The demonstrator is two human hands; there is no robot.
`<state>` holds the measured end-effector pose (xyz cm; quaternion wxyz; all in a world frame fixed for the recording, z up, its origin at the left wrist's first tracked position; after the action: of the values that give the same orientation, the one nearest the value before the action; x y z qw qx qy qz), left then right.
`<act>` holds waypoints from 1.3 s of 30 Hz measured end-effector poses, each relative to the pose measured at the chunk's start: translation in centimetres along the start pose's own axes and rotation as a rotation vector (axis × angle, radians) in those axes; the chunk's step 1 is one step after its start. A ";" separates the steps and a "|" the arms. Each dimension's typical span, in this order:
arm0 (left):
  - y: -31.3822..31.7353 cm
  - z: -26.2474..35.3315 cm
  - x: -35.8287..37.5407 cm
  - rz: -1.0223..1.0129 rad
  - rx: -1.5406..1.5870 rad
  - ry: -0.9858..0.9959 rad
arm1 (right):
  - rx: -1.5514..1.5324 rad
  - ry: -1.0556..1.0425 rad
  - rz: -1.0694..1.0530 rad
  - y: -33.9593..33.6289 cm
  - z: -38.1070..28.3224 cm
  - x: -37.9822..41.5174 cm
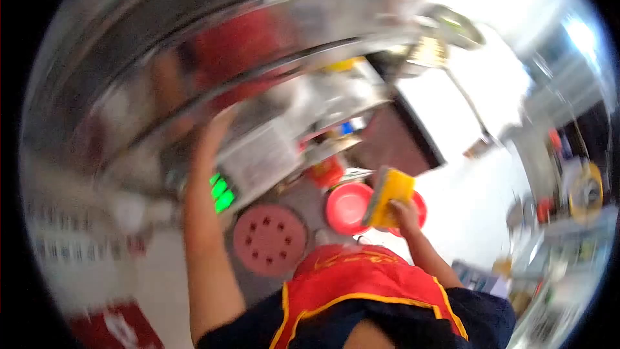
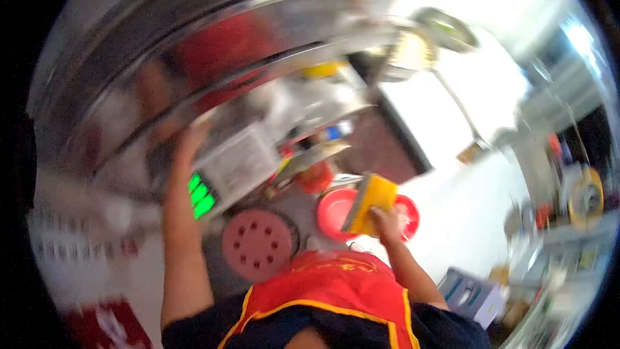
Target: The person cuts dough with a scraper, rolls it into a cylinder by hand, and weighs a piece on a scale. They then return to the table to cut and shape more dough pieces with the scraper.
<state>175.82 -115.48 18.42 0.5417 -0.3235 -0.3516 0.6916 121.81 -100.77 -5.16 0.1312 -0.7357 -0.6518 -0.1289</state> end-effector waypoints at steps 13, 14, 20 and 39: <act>3.8 5.9 -1.8 0.196 -0.152 0.183 | -0.128 0.005 0.460 -14.6 5.1 11.2; 5.4 8.4 -0.4 0.214 -0.088 0.230 | -0.148 0.006 0.490 -15.7 4.9 12.4; 20.7 24.5 12.4 0.057 0.475 0.356 | -0.202 -0.047 0.600 -25.5 8.0 20.4; 60.4 65.0 73.4 -1.854 0.759 -0.526 | -0.838 0.235 1.853 -49.4 32.1 67.6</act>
<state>75.49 -62.66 -1.72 0.8339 0.4276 -0.3287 0.1170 81.23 -20.90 -9.42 -0.0255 -0.9199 0.2875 -0.2655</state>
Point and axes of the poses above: each hand's wrist, its own x-axis away from the middle knuckle, its own y-axis out of the palm, z = x × y, the point moved 9 cm from there along -x, towards the middle knuckle, and after that the axes turned 3 degrees about x, right-handed, at the moved point
